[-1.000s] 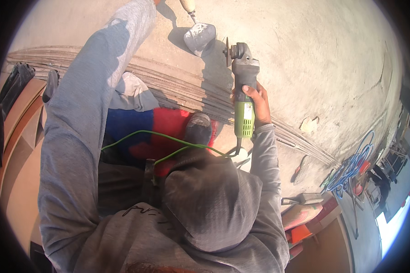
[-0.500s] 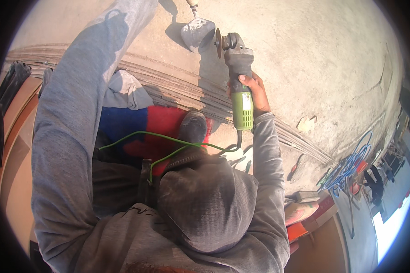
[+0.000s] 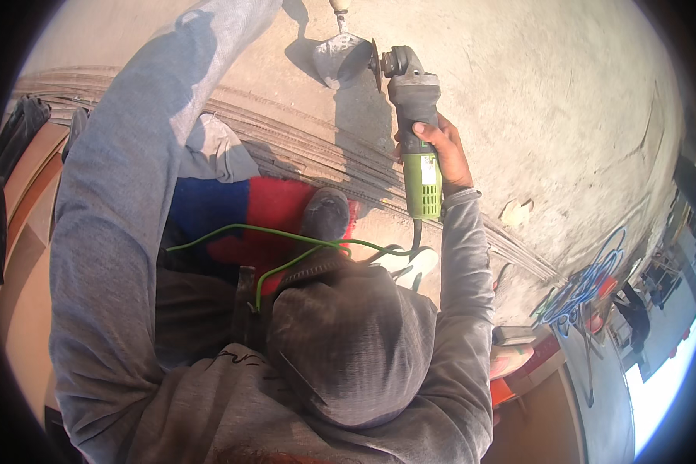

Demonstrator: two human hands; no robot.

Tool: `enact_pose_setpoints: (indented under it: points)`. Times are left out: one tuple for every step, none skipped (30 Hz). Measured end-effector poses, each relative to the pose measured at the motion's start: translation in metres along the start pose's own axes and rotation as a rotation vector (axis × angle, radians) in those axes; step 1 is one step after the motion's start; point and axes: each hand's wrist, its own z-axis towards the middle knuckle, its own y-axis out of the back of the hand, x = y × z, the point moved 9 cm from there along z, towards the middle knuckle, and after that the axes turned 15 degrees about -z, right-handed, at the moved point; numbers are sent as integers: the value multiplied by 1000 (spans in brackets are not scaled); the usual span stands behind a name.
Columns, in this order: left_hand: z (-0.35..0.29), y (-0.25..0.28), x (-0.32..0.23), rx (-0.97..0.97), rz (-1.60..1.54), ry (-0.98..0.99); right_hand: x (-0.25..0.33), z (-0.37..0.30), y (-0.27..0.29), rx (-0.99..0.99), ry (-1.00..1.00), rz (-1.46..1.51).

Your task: The person sits on the floor and uses an angle grinder to grind a section of the concrete floor, holding a trowel in the other hand. After grinding, the person stands, walks to a bucket, and scoops water with the trowel.

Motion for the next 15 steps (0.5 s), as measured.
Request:
enact_pose_setpoints:
  points:
    - [1, -3, 1, 21, 17, 12, 3, -1, 1, 1, 6, -18]
    - [2, -5, 2, 41, 33, 24, 7, -2, 3, 2, 11, -36]
    - [2, -8, 4, 63, 54, 39, 9, -1, 5, 4, 13, -64]
    - [3, -8, 3, 52, 42, 20, 12, -1, 6, 6, 15, -92]
    - [2, -8, 2, 40, 29, 0, 15, -1, 8, 8, 17, -120]
    - [2, -7, -4, 30, 13, -22, 18, -2, 9, 12, 16, -127]
    - [2, -7, -9, 23, 1, -28, 22, -3, 10, 14, 17, -161]
    - [2, -7, -14, 15, -11, -33, 26, -4, 11, 15, 19, -196]
    - [1, -5, -19, 7, -21, -38, 30, -4, 11, 19, 22, -231]
    - [1, -6, -20, 15, 6, -40, 34, -5, 12, 14, 19, -264]
    - [1, -8, -20, 22, 34, -42, 38, -6, 12, 8, 17, -298]
    - [1, -9, -21, 31, 62, -43, 41, -7, 12, 4, 15, -331]
    - [2, -13, -18, 80, 97, 0, 46, -8, 12, -2, 24, -353]
    - [5, -16, -15, 130, 132, 43, 50, -9, 11, -10, 33, -375]
    - [6, -20, -12, 181, 166, 86, 54, -10, 11, -17, 42, -395]
